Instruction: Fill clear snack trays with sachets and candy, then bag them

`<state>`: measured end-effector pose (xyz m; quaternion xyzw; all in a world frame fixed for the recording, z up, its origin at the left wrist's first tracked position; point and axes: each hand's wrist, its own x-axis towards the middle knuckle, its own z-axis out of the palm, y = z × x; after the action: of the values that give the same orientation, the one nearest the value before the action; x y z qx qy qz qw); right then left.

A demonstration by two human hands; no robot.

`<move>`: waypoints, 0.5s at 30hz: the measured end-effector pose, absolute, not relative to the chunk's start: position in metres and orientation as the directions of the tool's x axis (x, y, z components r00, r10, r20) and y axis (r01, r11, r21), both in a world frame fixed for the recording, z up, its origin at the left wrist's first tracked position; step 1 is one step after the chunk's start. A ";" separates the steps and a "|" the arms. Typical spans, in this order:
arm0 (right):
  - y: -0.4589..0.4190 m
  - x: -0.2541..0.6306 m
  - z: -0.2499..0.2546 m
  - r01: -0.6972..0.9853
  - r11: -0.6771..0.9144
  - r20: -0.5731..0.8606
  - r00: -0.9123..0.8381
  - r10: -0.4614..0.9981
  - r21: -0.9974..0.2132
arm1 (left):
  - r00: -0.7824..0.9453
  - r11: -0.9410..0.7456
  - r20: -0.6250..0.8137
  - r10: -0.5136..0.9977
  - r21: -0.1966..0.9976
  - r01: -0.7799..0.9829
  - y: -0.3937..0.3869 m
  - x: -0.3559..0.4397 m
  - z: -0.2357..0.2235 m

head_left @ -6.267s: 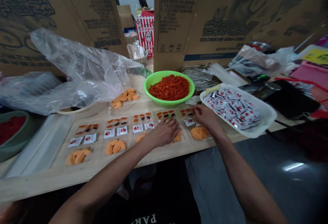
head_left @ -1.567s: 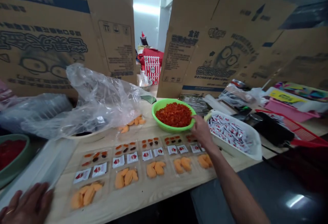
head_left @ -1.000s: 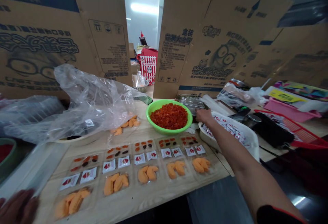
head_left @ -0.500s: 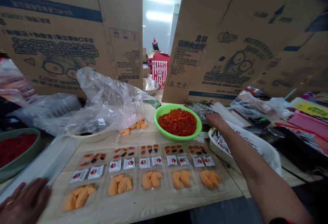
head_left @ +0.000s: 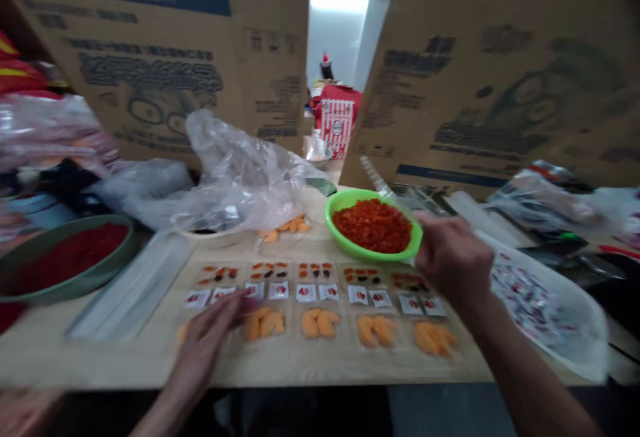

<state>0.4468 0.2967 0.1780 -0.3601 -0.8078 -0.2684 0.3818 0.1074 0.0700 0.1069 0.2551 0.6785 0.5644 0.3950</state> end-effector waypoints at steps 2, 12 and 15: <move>0.237 0.403 0.151 0.525 0.820 0.745 -0.636 0.201 0.228 | -0.194 0.219 -0.381 0.904 0.801 -0.557 0.091 0.140 0.113; 0.171 0.305 0.085 0.433 0.677 0.283 -0.675 0.681 -0.595 | -0.395 -0.057 -0.193 0.898 0.839 -0.540 0.103 0.171 0.097; 0.172 0.282 0.075 0.326 0.542 0.249 -0.630 0.735 -0.775 | -0.378 -0.124 -0.099 0.921 0.842 -0.524 0.093 0.183 0.097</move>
<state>0.2823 0.1720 0.0745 -0.3197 -0.8296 0.3563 0.2875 0.1829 0.0930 0.0972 0.2329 0.4254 0.7127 0.5068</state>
